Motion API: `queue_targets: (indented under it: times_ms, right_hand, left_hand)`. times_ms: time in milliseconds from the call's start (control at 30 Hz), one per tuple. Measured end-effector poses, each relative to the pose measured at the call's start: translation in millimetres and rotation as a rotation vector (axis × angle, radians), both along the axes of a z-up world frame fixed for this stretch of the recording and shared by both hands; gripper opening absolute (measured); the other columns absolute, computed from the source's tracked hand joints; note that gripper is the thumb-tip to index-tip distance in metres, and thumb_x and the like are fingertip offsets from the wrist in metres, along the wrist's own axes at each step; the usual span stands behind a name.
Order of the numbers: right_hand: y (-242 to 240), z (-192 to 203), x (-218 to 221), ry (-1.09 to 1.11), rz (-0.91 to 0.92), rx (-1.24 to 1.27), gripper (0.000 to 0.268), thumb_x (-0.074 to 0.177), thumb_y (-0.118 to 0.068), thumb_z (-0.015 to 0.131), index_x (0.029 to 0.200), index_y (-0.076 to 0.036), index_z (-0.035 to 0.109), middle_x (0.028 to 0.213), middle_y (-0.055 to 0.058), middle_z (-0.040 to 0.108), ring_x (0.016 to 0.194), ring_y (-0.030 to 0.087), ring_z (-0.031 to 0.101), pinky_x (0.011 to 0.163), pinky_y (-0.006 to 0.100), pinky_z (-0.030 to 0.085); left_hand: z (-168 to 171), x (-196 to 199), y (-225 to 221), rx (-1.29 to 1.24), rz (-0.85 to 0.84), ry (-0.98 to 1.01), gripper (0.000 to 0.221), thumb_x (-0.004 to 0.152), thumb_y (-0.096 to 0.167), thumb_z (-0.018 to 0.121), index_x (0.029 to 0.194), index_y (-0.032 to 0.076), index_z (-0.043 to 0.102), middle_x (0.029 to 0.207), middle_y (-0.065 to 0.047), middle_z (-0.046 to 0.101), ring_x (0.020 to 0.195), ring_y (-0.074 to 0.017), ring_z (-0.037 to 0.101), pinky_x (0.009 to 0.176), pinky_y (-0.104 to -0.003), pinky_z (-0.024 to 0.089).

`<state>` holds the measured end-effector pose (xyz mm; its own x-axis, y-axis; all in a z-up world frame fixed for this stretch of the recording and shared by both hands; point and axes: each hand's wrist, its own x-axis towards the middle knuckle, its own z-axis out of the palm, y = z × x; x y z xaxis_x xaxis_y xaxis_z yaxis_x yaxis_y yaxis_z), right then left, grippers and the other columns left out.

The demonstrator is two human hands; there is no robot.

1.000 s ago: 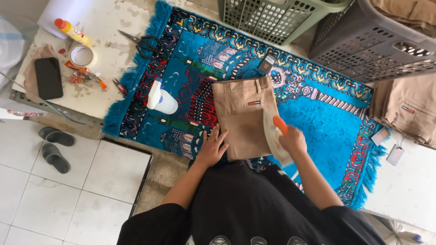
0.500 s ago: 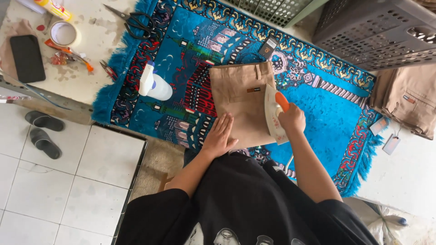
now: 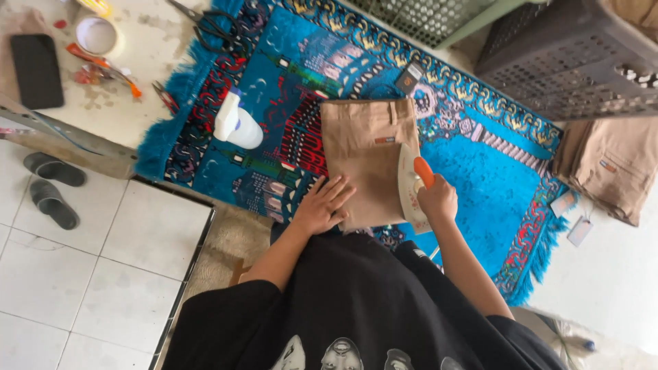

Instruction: Ironing a pair of folded pants, spraying them with water, and attaching a brand tag.

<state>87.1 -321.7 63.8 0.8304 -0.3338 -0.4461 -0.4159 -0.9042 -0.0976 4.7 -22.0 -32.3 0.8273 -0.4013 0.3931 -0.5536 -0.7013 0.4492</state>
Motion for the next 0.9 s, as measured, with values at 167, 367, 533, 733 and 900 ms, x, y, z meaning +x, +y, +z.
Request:
queue_targets:
  times_ms: [167,367,533,733,900]
  right_hand:
    - [-4.9,-21.1,59.0,-0.047,0.039,-0.017,0.050,0.083,-0.028,0.061,0.129,-0.012,0.068,0.112,0.020,0.074,0.110,0.041,0.069,0.096,0.051,0.056]
    - [-19.6,-15.8,10.7,-0.008,0.019,0.027,0.051,0.082,-0.025,0.061,0.128,-0.007,0.070,0.113,0.025,0.074,0.111,0.043,0.069,0.095,0.054,0.056]
    - [-32.2,-11.1,-97.2,0.119,-0.043,-0.023,0.053,0.081,-0.034,0.058,0.129,-0.014,0.067,0.110,0.023,0.076,0.109,0.042,0.071,0.096,0.054,0.057]
    - [-24.1,-16.2,-86.2,0.010,0.005,-0.050,0.041,0.085,-0.030,0.058,0.119,-0.009,0.067,0.098,0.026,0.075,0.100,0.046,0.073,0.090,0.055,0.057]
    - [-12.3,-30.0,16.7,-0.089,0.017,0.020,0.041,0.086,-0.029,0.060,0.121,-0.009,0.066,0.107,0.028,0.073,0.108,0.047,0.069,0.094,0.056,0.055]
  left_hand:
    - [-13.0,1.2,3.6,0.170,-0.108,0.339,0.066,0.103,0.059,0.035,0.161,0.028,0.029,0.170,-0.004,0.019,0.156,-0.0238,0.017,0.128,-0.052,0.006]
    - [-11.5,6.8,7.1,0.243,-0.155,0.437,0.069,0.102,0.062,0.037,0.160,0.026,0.027,0.171,-0.004,0.009,0.157,-0.0251,0.011,0.128,-0.056,0.006]
    - [-30.5,-0.1,0.5,0.193,-0.132,0.351,0.074,0.100,0.066,0.038,0.161,0.026,0.026,0.171,-0.005,0.013,0.156,-0.0261,0.011,0.128,-0.056,0.004]
    - [-32.6,1.3,0.9,0.186,-0.116,0.371,0.080,0.097,0.074,0.030,0.163,0.031,0.015,0.171,-0.001,0.010,0.157,-0.0216,0.007,0.129,-0.053,-0.003]
    - [0.9,10.4,6.6,0.373,-0.204,0.613,0.077,0.101,0.071,0.019,0.164,0.031,0.001,0.172,-0.002,0.001,0.158,-0.0204,-0.005,0.127,-0.049,-0.014]
